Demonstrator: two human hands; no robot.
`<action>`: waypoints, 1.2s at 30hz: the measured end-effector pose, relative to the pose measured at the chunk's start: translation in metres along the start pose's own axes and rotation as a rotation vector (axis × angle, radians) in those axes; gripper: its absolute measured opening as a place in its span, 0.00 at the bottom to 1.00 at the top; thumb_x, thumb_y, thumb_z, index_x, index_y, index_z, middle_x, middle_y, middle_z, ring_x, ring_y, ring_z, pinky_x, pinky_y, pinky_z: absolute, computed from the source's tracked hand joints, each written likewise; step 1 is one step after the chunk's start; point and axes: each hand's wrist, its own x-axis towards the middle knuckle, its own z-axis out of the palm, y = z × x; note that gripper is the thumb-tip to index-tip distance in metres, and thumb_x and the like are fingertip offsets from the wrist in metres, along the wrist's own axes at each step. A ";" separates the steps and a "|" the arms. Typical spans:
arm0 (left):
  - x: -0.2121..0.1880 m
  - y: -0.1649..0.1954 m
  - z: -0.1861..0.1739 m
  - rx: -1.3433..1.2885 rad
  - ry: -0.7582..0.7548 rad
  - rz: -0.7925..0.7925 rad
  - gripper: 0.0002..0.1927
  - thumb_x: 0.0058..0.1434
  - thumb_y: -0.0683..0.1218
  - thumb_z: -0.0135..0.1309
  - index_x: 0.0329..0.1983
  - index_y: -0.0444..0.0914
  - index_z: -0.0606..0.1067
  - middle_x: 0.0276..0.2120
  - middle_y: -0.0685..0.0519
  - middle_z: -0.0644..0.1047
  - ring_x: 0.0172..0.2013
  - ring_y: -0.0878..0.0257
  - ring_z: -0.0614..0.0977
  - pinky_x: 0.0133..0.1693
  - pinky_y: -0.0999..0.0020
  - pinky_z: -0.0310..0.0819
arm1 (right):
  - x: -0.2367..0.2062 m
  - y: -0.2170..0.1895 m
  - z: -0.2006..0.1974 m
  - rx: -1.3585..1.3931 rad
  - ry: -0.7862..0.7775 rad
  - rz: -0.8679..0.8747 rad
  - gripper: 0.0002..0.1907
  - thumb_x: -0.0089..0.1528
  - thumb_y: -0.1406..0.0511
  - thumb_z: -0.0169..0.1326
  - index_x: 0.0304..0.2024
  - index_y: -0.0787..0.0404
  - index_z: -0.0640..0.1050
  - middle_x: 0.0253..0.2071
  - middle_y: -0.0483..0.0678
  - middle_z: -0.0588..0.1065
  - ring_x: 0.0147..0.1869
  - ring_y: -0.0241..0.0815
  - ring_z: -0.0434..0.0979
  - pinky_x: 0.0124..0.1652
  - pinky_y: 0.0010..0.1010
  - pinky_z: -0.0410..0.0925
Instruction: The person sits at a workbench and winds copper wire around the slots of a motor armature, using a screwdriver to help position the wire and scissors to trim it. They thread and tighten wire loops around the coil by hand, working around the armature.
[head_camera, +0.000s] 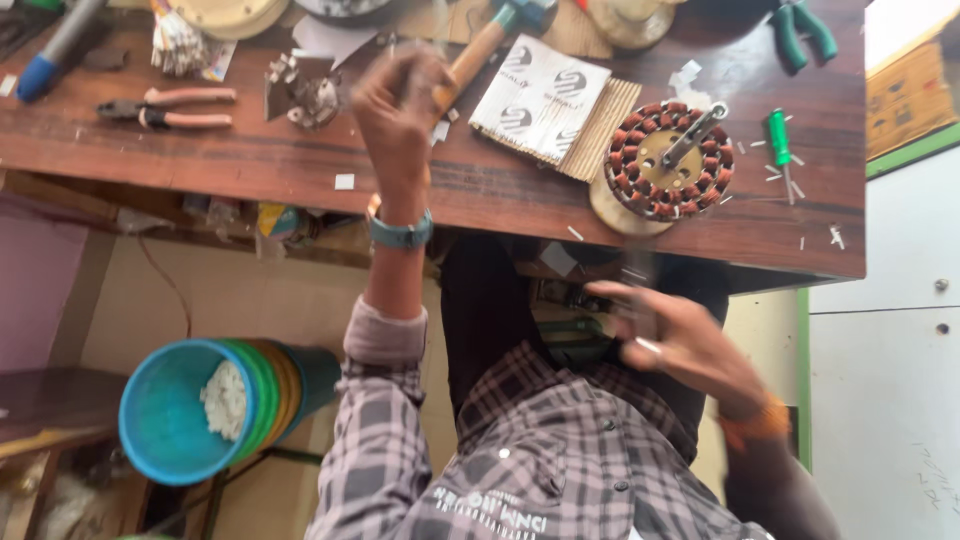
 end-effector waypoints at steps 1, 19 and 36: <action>-0.008 -0.005 0.001 0.013 -0.051 -0.140 0.06 0.69 0.43 0.58 0.44 0.36 0.81 0.31 0.51 0.85 0.31 0.68 0.85 0.30 0.77 0.76 | 0.035 -0.004 0.012 -0.280 0.028 -0.066 0.33 0.58 0.62 0.60 0.67 0.58 0.73 0.36 0.39 0.71 0.38 0.28 0.71 0.38 0.20 0.67; -0.032 -0.018 -0.039 -0.026 -0.320 -0.731 0.08 0.67 0.44 0.58 0.40 0.32 0.80 0.27 0.51 0.83 0.24 0.65 0.86 0.24 0.77 0.76 | 0.189 -0.032 0.038 -0.324 -0.164 -0.054 0.27 0.56 0.58 0.66 0.55 0.65 0.80 0.28 0.35 0.70 0.31 0.25 0.65 0.29 0.21 0.60; -0.009 -0.008 -0.017 0.026 -0.385 -0.716 0.08 0.65 0.42 0.59 0.38 0.29 0.79 0.27 0.49 0.82 0.21 0.64 0.83 0.23 0.74 0.78 | 0.184 -0.025 0.026 -0.188 -0.130 -0.146 0.19 0.63 0.59 0.67 0.45 0.71 0.83 0.30 0.41 0.76 0.32 0.28 0.73 0.32 0.21 0.67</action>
